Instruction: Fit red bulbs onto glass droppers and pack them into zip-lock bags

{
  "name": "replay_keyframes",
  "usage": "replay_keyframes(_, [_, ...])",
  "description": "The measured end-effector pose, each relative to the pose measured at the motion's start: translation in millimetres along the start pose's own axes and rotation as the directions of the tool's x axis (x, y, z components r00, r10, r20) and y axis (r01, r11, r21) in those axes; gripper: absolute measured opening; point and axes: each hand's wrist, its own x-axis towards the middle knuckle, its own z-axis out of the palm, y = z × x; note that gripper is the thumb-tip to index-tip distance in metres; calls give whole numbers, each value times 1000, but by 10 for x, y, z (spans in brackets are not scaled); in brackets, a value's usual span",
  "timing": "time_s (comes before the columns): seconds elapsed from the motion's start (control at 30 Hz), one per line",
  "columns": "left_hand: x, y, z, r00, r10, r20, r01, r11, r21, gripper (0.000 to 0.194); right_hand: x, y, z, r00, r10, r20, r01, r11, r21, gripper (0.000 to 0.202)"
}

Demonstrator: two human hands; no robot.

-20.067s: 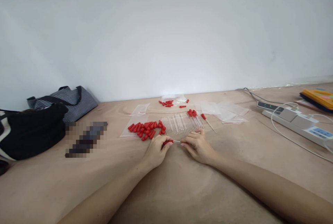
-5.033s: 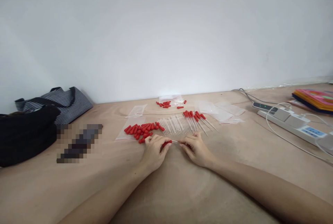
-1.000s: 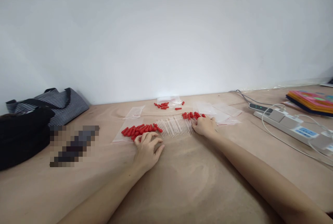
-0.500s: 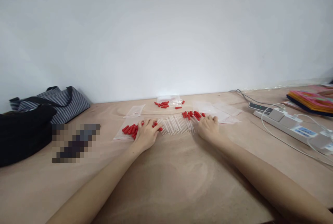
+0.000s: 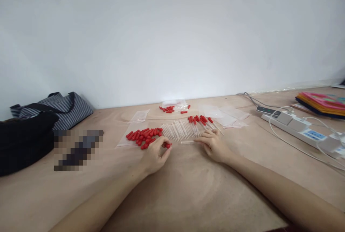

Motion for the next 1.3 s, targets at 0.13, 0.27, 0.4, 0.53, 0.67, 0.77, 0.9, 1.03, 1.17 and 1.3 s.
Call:
replay_keyframes(0.13, [-119,-9,75,990,-87,110,95,993,-69,6,-12,-76,24,999,-43,-11,44,998,51,21])
replay_keyframes(0.27, [-165,-92,91,980,-149,133,156,987,-43,9,-13,-91,40,998,-56,-16,57,996,64,21])
replay_keyframes(0.4, [-170,-102,93,986,-137,99,138,990,-2,24,-1,-122,45,999,-51,-14,52,996,72,19])
replay_keyframes(0.53, [-135,-58,107,985,-115,126,107,992,68,20,33,-172,94,1000,-20,-5,20,998,63,18])
replay_keyframes(0.67, [-107,-34,132,985,-116,126,106,991,83,16,63,-212,170,1000,13,-28,-10,993,114,14])
replay_keyframes(0.77, [-104,-23,140,986,-134,97,129,990,53,15,69,-255,186,997,17,-76,-6,990,139,12])
replay_keyframes(0.9, [-113,3,144,974,-206,94,204,978,31,12,68,-340,161,995,41,-90,-25,984,175,8])
replay_keyframes(1.03, [-124,32,151,961,-260,99,262,965,-8,14,66,-405,147,997,28,-69,-14,981,195,9])
replay_keyframes(1.17, [-121,52,157,958,-270,99,279,956,-95,14,54,-417,150,998,-7,-55,18,977,213,12])
replay_keyframes(1.3, [-122,35,174,945,-308,107,322,934,-154,15,43,-405,155,996,-73,-52,84,965,250,18])
